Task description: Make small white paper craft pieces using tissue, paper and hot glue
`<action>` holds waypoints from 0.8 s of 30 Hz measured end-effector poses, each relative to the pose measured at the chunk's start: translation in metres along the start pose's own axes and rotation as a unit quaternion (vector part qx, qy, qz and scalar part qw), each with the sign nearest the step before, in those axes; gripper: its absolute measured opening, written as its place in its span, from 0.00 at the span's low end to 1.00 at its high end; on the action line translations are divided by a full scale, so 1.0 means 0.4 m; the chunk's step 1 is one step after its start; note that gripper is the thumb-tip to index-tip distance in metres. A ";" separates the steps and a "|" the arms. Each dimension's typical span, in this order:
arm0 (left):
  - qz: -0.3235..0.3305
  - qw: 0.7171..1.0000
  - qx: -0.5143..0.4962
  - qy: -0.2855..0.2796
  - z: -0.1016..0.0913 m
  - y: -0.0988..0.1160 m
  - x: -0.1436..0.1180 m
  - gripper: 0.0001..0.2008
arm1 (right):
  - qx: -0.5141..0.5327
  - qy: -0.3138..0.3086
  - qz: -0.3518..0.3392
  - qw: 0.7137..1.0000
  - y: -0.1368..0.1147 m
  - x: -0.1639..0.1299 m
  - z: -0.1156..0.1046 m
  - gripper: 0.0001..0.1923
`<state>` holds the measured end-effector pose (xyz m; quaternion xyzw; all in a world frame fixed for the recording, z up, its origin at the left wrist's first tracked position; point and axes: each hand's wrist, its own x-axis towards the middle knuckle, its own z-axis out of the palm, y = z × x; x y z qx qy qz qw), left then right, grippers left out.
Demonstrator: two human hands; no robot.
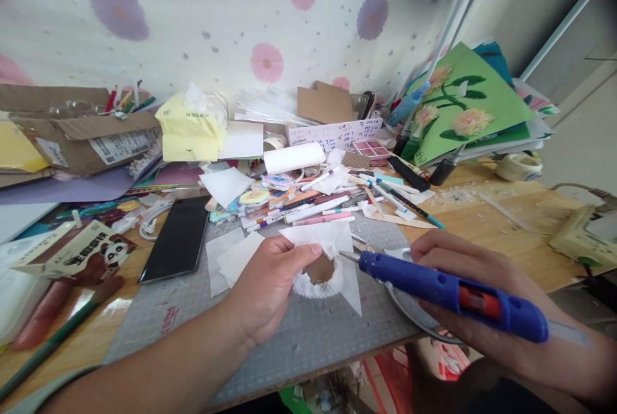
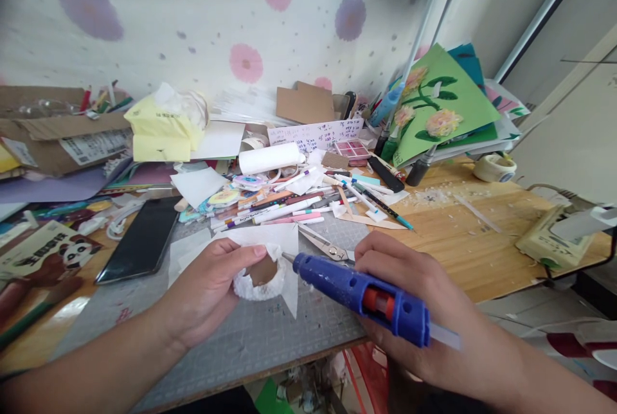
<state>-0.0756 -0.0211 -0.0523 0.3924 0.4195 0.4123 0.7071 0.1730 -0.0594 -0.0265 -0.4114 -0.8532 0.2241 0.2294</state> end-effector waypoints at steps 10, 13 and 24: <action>-0.012 1.000 0.026 -0.013 0.000 0.003 -0.003 0.09 | -0.011 0.002 0.009 1.000 -0.004 0.005 0.001 0.02; -0.014 0.999 0.026 -0.020 0.000 0.003 -0.006 0.09 | -0.013 -0.004 0.023 1.000 -0.010 0.006 0.001 0.03; -0.013 0.999 0.022 -0.020 0.002 0.008 -0.010 0.11 | -0.009 0.007 0.004 1.000 0.008 -0.001 -0.009 0.04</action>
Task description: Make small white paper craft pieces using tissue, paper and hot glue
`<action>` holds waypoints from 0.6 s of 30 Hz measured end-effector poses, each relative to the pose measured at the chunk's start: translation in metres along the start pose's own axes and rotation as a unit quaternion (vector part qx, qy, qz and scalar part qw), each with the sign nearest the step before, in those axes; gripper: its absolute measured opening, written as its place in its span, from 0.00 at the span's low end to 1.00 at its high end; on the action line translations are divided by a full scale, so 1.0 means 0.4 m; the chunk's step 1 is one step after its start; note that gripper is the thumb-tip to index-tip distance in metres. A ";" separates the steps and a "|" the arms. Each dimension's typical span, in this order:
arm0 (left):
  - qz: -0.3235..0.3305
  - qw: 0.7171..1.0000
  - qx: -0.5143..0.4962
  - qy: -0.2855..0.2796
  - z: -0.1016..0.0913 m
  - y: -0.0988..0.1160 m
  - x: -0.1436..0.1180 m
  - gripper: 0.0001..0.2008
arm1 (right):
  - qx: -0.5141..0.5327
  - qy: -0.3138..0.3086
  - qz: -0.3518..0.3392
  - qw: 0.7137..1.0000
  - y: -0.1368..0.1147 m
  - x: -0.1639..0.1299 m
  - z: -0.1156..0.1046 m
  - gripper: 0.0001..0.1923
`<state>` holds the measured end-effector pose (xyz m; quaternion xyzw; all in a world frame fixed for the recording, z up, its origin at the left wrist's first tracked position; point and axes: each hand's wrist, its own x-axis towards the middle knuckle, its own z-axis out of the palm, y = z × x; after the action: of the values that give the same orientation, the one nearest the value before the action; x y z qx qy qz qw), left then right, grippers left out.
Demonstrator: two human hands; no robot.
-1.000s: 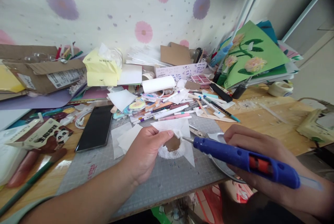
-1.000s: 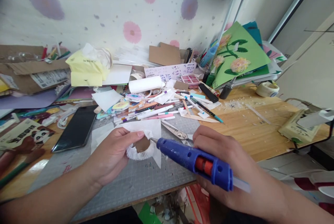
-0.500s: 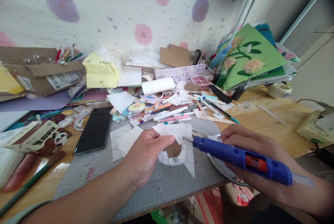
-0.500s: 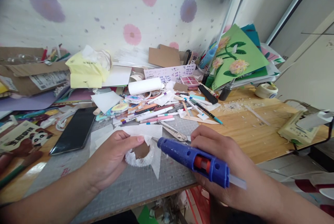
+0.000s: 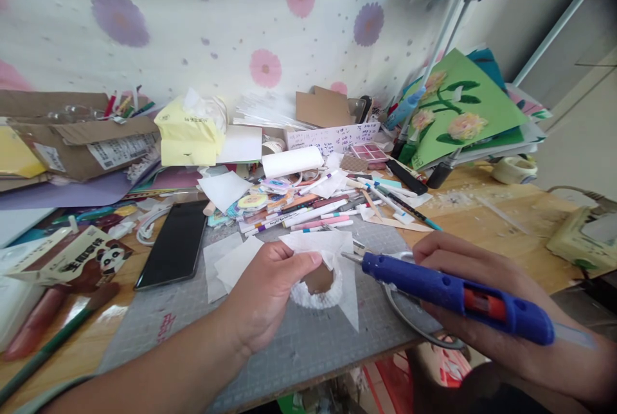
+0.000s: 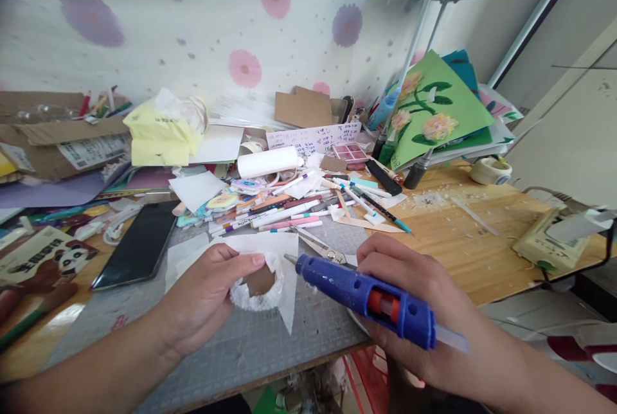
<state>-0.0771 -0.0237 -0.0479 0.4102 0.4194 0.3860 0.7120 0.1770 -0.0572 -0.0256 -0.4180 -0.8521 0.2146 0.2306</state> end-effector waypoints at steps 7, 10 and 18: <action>-0.011 0.997 -0.074 0.007 0.003 0.004 0.004 0.06 | -0.024 -0.027 0.002 0.999 0.002 -0.007 0.000 0.05; -0.016 0.996 -0.083 0.004 0.001 0.004 0.006 0.06 | -0.040 -0.041 -0.011 0.998 0.000 -0.009 -0.007 0.10; -0.027 0.997 -0.071 0.028 -0.003 0.002 0.005 0.08 | -0.109 0.105 0.033 0.988 0.121 -0.060 -0.081 0.12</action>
<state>-0.0777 -0.0214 -0.0480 0.3363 0.4215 0.4065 0.7375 0.2382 -0.0440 -0.0319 -0.4888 -0.8270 0.0832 0.2650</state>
